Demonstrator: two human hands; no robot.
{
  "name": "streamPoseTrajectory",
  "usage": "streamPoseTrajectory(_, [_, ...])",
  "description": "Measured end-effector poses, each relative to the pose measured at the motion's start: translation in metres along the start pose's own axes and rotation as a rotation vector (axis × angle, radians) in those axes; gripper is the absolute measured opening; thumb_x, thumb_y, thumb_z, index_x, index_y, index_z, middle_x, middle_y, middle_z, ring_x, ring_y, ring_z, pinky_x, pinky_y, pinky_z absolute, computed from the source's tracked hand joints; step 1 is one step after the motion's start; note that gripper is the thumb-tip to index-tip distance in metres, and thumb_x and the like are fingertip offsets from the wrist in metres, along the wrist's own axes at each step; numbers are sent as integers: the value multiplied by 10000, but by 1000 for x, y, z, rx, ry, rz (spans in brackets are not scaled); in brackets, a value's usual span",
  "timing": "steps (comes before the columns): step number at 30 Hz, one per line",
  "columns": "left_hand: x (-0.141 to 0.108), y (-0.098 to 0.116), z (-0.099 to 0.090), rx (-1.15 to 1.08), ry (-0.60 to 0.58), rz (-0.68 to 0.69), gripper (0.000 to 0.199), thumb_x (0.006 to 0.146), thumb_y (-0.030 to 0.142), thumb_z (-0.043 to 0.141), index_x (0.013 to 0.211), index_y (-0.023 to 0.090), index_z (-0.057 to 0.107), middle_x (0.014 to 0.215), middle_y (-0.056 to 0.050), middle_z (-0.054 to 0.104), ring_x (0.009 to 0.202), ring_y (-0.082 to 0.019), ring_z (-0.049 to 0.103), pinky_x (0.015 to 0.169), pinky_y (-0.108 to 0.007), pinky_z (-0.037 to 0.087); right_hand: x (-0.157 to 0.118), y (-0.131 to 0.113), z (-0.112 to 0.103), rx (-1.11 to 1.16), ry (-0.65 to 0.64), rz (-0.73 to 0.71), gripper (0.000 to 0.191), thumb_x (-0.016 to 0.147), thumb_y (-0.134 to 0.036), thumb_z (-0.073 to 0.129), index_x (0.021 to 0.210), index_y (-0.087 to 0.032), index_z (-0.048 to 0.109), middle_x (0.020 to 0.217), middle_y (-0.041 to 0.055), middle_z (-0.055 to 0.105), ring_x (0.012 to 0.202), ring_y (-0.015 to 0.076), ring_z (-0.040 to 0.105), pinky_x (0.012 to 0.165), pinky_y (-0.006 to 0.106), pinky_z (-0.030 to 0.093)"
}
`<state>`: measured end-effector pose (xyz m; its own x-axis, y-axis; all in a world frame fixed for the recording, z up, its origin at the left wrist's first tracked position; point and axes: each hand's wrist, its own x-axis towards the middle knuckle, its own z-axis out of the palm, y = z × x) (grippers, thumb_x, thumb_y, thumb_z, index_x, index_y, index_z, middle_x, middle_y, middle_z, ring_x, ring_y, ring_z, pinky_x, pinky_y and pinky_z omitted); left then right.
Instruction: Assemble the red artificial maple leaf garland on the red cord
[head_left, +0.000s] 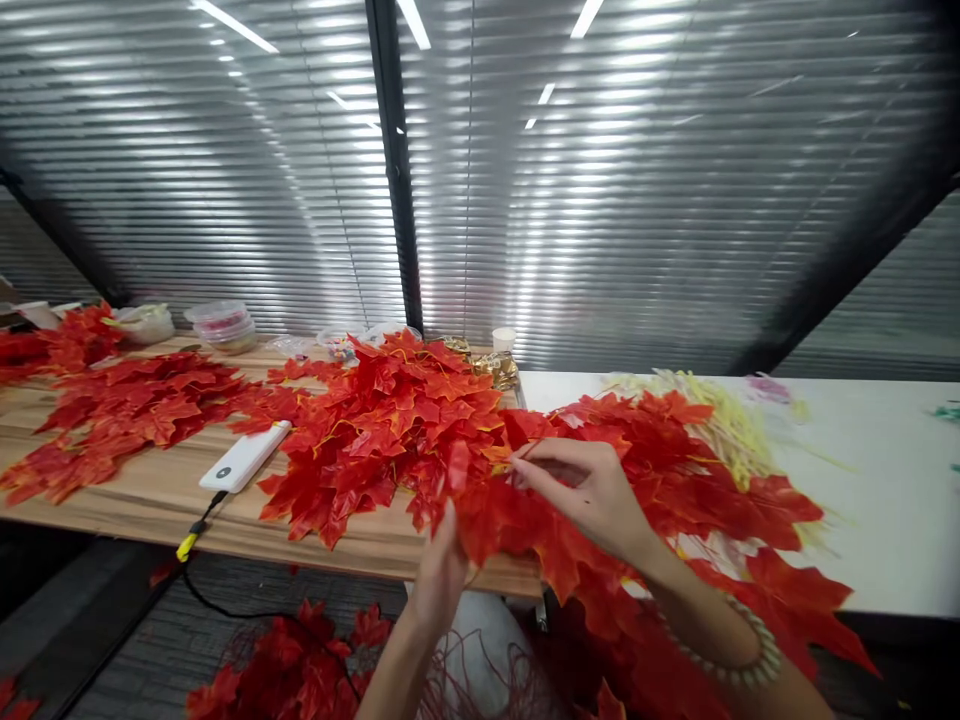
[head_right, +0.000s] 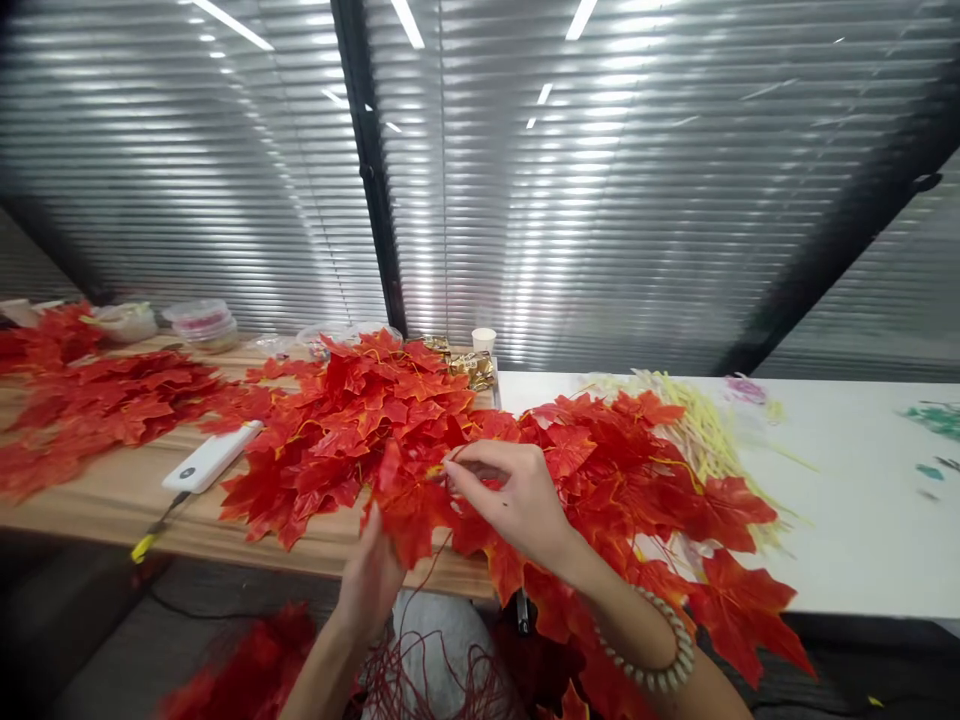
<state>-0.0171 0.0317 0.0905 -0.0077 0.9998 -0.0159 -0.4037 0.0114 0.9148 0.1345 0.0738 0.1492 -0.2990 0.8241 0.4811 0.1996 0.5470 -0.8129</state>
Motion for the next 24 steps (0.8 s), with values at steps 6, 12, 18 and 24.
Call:
streamPoseTrajectory(6, [-21, -42, -24, 455, -241, -62, 193, 717, 313, 645, 852, 177, 672, 757, -43, 679, 734, -179, 612, 722, -284, 466, 14, 3, -14, 264, 4, 113, 133, 778, -272, 606, 774, -142, 635, 720, 59, 659, 655, 170, 644, 621, 280, 559])
streamPoseTrajectory(12, [-28, -49, -51, 296, -135, -163, 267, 754, 381, 597, 847, 135, 646, 540, 27, 574, 407, -79, 482, 419, -181, 351, 32, 23, -32, 244, 146, 105, 181, 725, -302, 665, 745, -127, 622, 702, 66, 659, 652, 181, 650, 643, 294, 563])
streamPoseTrajectory(18, [-1, -27, -19, 58, 110, -88, 297, 732, 391, 623, 891, 142, 594, 622, 16, 598, 344, -43, 436, 320, -145, 229, 68, 45, -43, 27, 225, -192, 132, 775, -269, 611, 797, -142, 635, 919, 81, 648, 865, 196, 624, 812, 335, 512])
streamPoseTrajectory(24, [11, -33, 14, -18, 163, -37, 273, 712, 399, 640, 758, 132, 607, 625, 9, 609, 327, -10, 386, 329, -140, 224, 58, 108, -38, -30, 231, -50, 211, 797, -315, 547, 849, -124, 621, 931, 100, 647, 826, 194, 636, 777, 313, 516])
